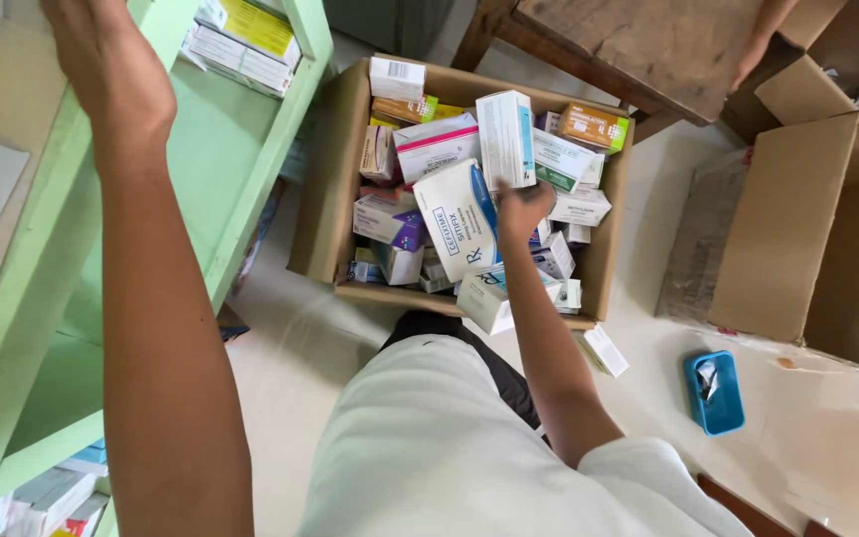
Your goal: The person picks up various medicine boxes from a cardboard box on the floor, opens them to reveal blister packs, and places them onto a green shelf. The person handles boxes of Amoxicillin, Loperamide, and other medications, arranging them in rows on the shelf.
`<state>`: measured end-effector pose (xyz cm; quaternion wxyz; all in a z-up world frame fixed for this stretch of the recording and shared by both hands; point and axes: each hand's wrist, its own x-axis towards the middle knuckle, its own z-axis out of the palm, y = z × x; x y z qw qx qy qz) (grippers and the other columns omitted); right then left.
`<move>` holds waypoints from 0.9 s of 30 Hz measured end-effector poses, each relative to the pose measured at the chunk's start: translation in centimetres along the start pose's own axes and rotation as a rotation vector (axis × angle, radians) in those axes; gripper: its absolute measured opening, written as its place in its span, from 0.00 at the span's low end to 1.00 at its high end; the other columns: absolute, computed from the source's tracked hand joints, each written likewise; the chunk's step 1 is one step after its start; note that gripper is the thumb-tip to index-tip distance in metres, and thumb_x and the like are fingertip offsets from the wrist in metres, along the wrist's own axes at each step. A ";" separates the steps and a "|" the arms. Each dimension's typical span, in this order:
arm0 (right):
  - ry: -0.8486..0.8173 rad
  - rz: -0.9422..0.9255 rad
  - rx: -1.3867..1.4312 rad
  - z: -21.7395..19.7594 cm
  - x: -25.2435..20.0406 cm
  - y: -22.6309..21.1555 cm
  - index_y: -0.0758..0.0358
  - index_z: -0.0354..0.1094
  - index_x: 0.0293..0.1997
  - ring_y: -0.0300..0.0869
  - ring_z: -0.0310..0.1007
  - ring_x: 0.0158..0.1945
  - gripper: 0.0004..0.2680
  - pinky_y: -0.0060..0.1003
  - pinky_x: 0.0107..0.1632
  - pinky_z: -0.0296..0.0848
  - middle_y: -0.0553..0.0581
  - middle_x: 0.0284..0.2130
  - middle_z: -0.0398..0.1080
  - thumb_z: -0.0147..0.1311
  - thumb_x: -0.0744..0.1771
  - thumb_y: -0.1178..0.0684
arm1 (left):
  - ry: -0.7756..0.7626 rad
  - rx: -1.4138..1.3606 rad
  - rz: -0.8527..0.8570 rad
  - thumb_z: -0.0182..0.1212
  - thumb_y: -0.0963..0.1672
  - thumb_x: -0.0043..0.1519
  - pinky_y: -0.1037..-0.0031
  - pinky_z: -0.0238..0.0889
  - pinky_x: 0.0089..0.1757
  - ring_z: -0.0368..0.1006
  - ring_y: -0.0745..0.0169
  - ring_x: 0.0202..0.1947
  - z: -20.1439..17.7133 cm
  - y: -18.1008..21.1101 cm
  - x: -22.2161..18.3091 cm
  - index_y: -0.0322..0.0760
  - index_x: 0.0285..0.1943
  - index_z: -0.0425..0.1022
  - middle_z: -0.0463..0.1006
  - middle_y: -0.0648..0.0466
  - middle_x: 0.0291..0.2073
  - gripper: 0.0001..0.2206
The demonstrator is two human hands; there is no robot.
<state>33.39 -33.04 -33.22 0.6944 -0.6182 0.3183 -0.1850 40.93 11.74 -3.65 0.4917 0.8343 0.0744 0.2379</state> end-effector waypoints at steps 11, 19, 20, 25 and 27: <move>-0.169 0.808 0.592 -0.3 8.5 1.6 0.57 0.68 0.58 0.55 0.74 0.55 0.22 0.55 0.57 0.75 0.61 0.51 0.74 0.66 0.61 0.43 | -0.062 -0.369 0.281 0.45 0.49 0.81 0.65 0.52 0.65 0.64 0.52 0.61 -1.8 0.8 -0.5 0.31 0.66 0.64 0.69 0.46 0.59 0.16; 0.087 0.881 0.632 -0.7 6.2 -2.2 0.51 0.69 0.56 0.45 0.66 0.50 0.20 0.42 0.46 0.65 0.51 0.48 0.70 0.62 0.62 0.36 | 0.026 -0.381 0.319 0.54 0.46 0.76 0.61 0.62 0.64 0.68 0.50 0.63 -1.4 0.8 -0.6 0.31 0.63 0.67 0.70 0.47 0.60 0.14; 0.040 0.844 0.670 -0.8 5.3 -3.2 0.54 0.68 0.57 0.46 0.66 0.49 0.21 0.44 0.47 0.66 0.55 0.47 0.70 0.61 0.63 0.35 | 0.055 -0.296 0.356 0.58 0.45 0.77 0.60 0.62 0.66 0.68 0.49 0.65 -1.4 0.7 -0.9 0.31 0.64 0.68 0.71 0.46 0.61 0.13; -0.451 0.728 0.775 -0.8 -2.7 -11.1 0.54 0.69 0.55 0.47 0.66 0.45 0.21 0.44 0.45 0.64 0.55 0.47 0.73 0.61 0.62 0.35 | 0.159 0.057 0.620 0.66 0.41 0.70 0.50 0.54 0.67 0.63 0.41 0.68 0.0 2.0 -7.5 0.30 0.61 0.72 0.71 0.42 0.63 0.13; -0.801 0.634 0.694 0.0 -7.4 -15.5 0.50 0.68 0.58 0.48 0.70 0.53 0.19 0.51 0.50 0.66 0.53 0.54 0.72 0.59 0.63 0.38 | 0.002 -0.134 0.402 0.65 0.44 0.69 0.55 0.60 0.67 0.70 0.47 0.66 1.1 3.1 -12.4 0.36 0.53 0.78 0.77 0.48 0.58 0.08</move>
